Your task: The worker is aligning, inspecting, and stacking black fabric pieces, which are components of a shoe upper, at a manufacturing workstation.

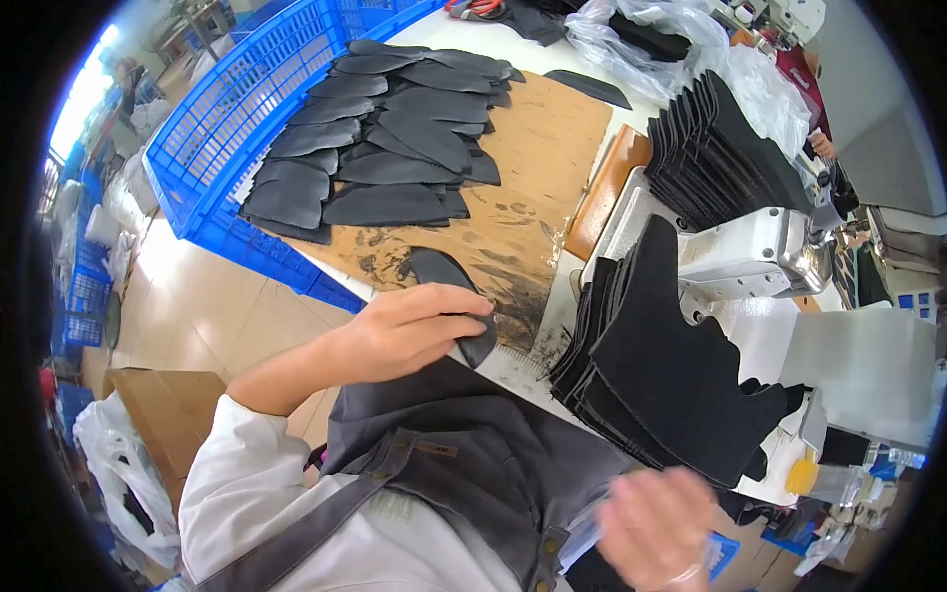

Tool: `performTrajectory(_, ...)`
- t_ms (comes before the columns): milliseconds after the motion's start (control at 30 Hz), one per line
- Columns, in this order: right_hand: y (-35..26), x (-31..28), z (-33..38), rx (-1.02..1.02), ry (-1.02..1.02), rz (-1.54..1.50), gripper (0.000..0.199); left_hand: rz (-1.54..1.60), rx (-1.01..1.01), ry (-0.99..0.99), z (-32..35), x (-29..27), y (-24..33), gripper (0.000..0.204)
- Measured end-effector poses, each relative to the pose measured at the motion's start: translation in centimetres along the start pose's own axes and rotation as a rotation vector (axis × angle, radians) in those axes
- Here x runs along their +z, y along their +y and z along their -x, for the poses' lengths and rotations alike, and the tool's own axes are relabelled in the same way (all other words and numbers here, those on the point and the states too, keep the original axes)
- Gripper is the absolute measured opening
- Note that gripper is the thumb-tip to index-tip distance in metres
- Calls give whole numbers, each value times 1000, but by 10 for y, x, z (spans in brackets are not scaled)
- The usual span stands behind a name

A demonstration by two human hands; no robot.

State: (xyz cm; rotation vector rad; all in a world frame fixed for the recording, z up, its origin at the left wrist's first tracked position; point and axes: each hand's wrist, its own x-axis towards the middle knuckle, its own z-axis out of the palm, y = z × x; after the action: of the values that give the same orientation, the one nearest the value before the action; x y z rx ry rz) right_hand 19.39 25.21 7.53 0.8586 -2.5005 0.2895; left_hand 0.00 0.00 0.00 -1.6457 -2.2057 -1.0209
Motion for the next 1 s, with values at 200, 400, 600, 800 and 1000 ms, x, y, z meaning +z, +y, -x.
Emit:
performTrajectory(200,-40,62,-52,417,398,-432,48,1119,-127,67,-35,-33,57,20)
performTrajectory(400,-13,11,-30,676,284,-995,26,1131,-214,11,-80,-38,81,27)
performTrajectory(600,42,-60,-23,1107,131,-860,18,890,-403,-537,-160,-22,73,17)
performTrajectory(800,61,-52,-6,1136,51,-853,19,518,-224,-625,-182,4,75,25)
performTrajectory(1000,62,-49,-5,1042,38,-686,26,438,-132,-589,-186,10,68,32)
